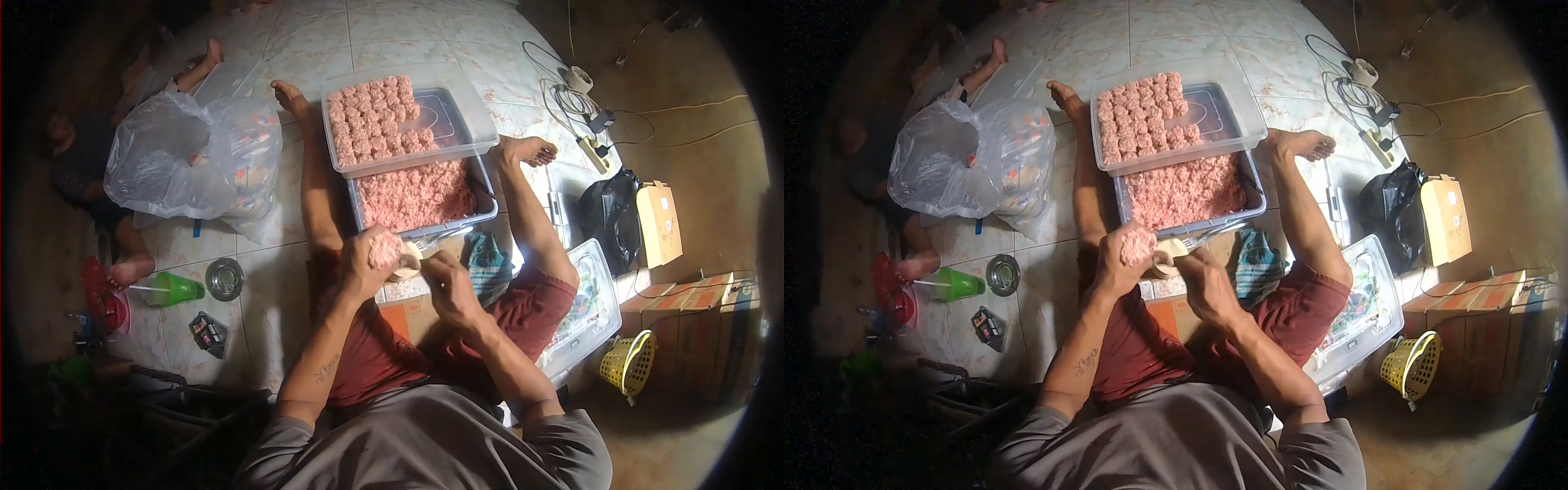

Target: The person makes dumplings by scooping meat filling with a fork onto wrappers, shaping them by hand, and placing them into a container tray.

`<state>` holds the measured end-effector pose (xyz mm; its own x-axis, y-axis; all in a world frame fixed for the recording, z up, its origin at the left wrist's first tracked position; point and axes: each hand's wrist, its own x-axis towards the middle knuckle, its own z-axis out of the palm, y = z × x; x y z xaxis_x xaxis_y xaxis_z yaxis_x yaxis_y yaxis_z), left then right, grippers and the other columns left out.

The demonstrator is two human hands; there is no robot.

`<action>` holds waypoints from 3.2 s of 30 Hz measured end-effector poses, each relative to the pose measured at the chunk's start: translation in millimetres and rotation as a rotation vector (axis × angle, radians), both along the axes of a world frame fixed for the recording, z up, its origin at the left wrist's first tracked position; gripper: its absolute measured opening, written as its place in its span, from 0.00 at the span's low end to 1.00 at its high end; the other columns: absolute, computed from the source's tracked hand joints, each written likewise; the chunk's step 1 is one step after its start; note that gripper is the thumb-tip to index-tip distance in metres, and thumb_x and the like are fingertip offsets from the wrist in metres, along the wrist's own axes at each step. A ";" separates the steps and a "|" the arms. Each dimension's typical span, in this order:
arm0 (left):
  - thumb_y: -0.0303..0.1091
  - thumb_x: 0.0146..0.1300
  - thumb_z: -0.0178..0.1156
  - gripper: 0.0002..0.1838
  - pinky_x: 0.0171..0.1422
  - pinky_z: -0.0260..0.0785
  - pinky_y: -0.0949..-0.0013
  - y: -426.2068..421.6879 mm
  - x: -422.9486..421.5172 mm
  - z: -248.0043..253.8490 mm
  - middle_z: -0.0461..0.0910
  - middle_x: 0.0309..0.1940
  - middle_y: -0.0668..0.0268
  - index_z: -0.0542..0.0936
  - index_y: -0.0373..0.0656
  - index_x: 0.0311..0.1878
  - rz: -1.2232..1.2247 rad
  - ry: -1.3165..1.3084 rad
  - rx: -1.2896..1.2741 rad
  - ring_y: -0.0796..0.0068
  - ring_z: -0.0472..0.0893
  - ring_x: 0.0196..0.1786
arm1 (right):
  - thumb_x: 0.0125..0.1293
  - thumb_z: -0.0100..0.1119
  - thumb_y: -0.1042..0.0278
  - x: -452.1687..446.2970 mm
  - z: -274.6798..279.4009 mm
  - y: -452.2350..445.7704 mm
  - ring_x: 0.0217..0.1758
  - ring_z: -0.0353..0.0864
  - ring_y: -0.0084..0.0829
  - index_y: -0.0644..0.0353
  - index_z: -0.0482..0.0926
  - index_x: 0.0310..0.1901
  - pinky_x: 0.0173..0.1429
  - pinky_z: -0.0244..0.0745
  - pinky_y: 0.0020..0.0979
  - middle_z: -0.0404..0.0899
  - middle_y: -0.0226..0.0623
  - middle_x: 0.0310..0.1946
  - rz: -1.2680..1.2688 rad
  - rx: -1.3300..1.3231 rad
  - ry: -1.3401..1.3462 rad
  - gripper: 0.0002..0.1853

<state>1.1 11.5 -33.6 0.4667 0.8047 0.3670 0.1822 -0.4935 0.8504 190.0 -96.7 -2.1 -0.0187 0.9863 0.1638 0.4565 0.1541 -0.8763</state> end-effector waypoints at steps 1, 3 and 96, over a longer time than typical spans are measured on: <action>0.36 0.48 0.85 0.30 0.45 0.75 0.68 -0.5 -1.1 3.7 0.82 0.34 0.65 0.78 0.39 0.50 0.126 0.042 -0.021 0.76 0.80 0.37 | 0.75 0.55 0.77 4.2 2.9 -1.3 0.40 0.75 0.38 0.66 0.82 0.51 0.46 0.71 0.38 0.74 0.44 0.36 -0.048 -0.036 -0.016 0.09; 0.38 0.45 0.86 0.31 0.44 0.75 0.68 -2.8 -4.0 30.3 0.81 0.32 0.67 0.78 0.39 0.48 0.148 0.046 -0.154 0.75 0.81 0.36 | 0.76 0.55 0.75 11.8 2.2 -5.7 0.41 0.81 0.42 0.66 0.84 0.51 0.47 0.74 0.40 0.80 0.45 0.37 -0.119 -0.104 0.022 0.09; 0.30 0.56 0.79 0.15 0.39 0.75 0.70 -5.2 -7.2 20.0 0.86 0.32 0.67 0.81 0.38 0.38 -0.087 0.117 -0.187 0.82 0.82 0.36 | 0.67 0.57 0.81 -11.0 66.2 8.6 0.42 0.80 0.60 0.69 0.80 0.43 0.45 0.75 0.47 0.79 0.56 0.38 -0.041 -0.085 -0.142 0.05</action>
